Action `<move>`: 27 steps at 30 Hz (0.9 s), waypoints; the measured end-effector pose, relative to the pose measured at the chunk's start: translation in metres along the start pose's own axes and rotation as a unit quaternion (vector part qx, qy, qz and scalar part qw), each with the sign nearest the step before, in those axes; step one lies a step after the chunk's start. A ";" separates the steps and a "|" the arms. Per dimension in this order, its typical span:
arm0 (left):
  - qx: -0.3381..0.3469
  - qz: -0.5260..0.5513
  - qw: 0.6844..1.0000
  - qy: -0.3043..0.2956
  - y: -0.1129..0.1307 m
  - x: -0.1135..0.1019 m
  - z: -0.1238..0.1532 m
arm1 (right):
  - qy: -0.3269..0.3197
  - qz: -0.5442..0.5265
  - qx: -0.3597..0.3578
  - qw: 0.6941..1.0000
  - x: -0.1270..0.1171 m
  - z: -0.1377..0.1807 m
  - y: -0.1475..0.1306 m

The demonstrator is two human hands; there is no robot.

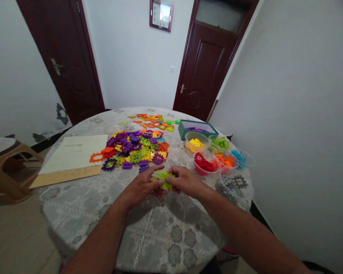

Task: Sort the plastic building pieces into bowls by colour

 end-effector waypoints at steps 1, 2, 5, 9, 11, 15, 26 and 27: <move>0.001 -0.007 1.000 0.012 0.000 -0.001 -0.001 | 0.008 0.016 -0.001 1.000 -0.006 0.002 -0.001; 0.006 -0.015 0.999 0.033 -0.001 -0.003 -0.002 | 0.023 0.036 -0.003 0.999 -0.017 0.003 -0.003; 0.050 -0.064 0.986 0.145 -0.001 -0.014 -0.005 | 0.137 0.126 -0.035 0.982 -0.073 0.002 -0.008; 0.101 -0.257 0.907 0.320 -0.002 -0.031 -0.004 | 0.384 0.315 -0.074 0.865 -0.187 -0.005 -0.009; 0.127 -0.349 0.866 0.335 -0.003 -0.033 -0.004 | 0.429 0.406 -0.018 0.807 -0.237 -0.011 -0.003; 0.177 -0.442 0.832 0.285 -0.011 -0.031 -0.007 | 0.393 0.507 0.090 0.762 -0.292 -0.021 0.019; 0.194 -0.518 0.812 0.186 -0.024 -0.025 -0.013 | 0.361 0.533 0.121 0.756 -0.298 -0.028 0.043; 0.195 -0.522 0.811 0.181 -0.025 -0.024 -0.013 | 0.360 0.535 0.119 0.755 -0.296 -0.028 0.042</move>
Point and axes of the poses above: each hand's wrist, its own z-axis away from the middle knuckle, its own x-axis out of the palm, y = z × x, the point moved 2 cm from there along -z, towards the middle knuckle, and after that the axes turned 6 degrees about x, right-handed, at the moved point
